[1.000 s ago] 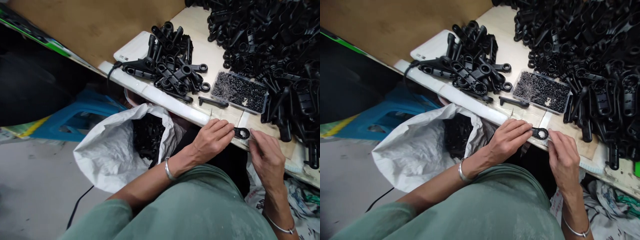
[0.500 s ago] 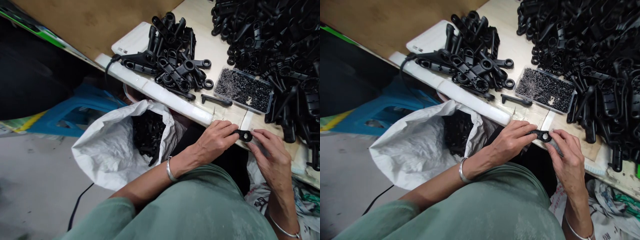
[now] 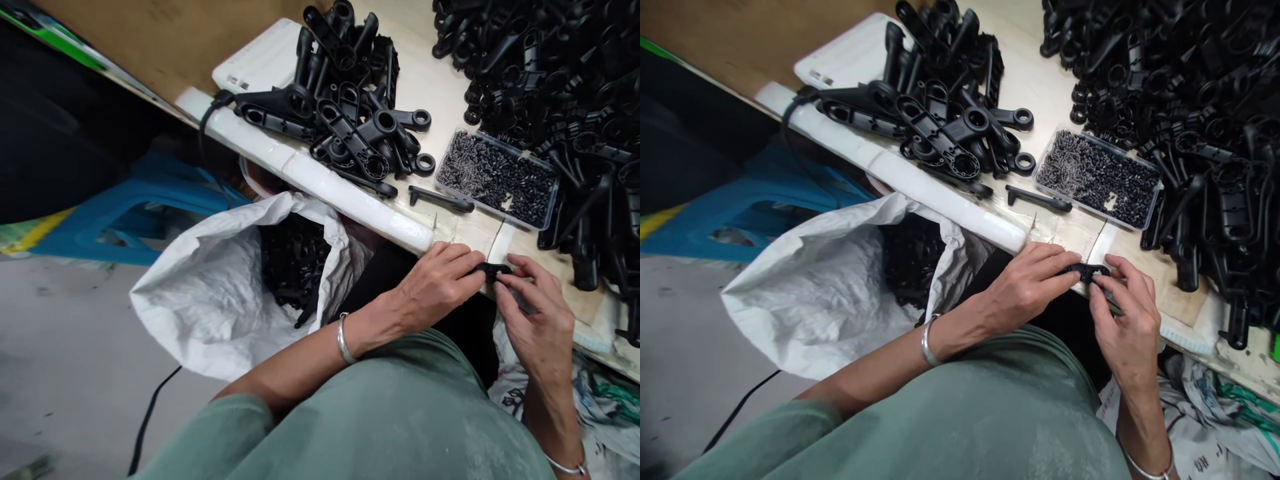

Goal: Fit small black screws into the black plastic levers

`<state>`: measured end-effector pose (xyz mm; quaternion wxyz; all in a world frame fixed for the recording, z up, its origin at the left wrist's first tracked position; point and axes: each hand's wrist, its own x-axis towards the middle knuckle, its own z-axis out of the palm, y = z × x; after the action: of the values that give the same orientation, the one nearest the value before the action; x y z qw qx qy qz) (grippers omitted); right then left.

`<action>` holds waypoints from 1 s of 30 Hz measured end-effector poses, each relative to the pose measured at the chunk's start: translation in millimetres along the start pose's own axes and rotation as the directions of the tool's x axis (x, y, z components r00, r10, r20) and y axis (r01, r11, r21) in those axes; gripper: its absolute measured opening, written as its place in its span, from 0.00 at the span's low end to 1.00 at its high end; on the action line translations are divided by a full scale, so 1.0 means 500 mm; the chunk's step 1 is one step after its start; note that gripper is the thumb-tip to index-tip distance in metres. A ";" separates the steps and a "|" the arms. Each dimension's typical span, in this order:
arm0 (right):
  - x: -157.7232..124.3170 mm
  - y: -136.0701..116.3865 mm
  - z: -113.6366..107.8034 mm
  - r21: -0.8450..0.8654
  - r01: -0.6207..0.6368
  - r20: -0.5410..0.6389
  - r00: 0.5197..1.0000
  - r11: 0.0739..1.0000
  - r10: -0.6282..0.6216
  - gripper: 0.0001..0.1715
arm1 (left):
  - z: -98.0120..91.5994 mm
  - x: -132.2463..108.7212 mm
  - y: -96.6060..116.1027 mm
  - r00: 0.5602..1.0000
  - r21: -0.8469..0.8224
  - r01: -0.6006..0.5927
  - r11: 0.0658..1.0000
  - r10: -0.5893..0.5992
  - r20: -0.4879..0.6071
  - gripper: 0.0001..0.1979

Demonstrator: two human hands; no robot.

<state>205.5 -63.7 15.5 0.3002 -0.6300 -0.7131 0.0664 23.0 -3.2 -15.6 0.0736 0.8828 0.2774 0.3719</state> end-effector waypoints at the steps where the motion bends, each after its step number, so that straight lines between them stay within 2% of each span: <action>1: 0.000 -0.004 0.004 0.009 -0.030 -0.017 0.999 1.000 0.030 0.04 | 0.000 -0.001 0.000 1.000 -0.002 0.004 1.000 -0.004 0.006 0.16; 6: 0.009 -0.009 0.008 0.048 -0.117 -0.034 0.992 0.992 0.118 0.04 | 0.002 -0.004 0.002 0.998 -0.006 0.025 1.000 -0.025 0.060 0.13; 12: 0.023 0.007 -0.015 0.088 -0.072 0.111 0.992 0.994 0.063 0.05 | 0.003 -0.005 0.002 0.999 -0.037 0.045 0.998 -0.045 0.022 0.14; 19: 0.015 0.024 -0.015 0.119 -0.071 0.139 0.989 0.990 0.055 0.05 | 0.003 -0.002 0.000 0.997 -0.040 0.043 0.998 -0.040 0.062 0.14; 23: 0.014 0.045 -0.035 0.127 -0.004 0.205 0.979 0.992 -0.022 0.06 | 0.001 0.002 -0.002 0.999 -0.040 0.033 0.999 -0.031 0.045 0.13; 26: 0.035 0.054 -0.064 0.121 0.049 0.238 0.968 0.991 -0.077 0.07 | 0.000 0.004 -0.005 0.999 -0.024 0.012 1.000 -0.011 0.049 0.12; 30: 0.105 0.043 -0.073 -0.011 0.075 0.144 0.987 0.997 -0.072 0.09 | -0.005 0.006 -0.001 1.000 -0.012 0.001 1.000 -0.001 0.000 0.12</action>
<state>241.4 -20.3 52.9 0.2450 -0.5994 -0.7561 0.0946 22.5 -1.5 -12.0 0.0788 0.8823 0.2755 0.3735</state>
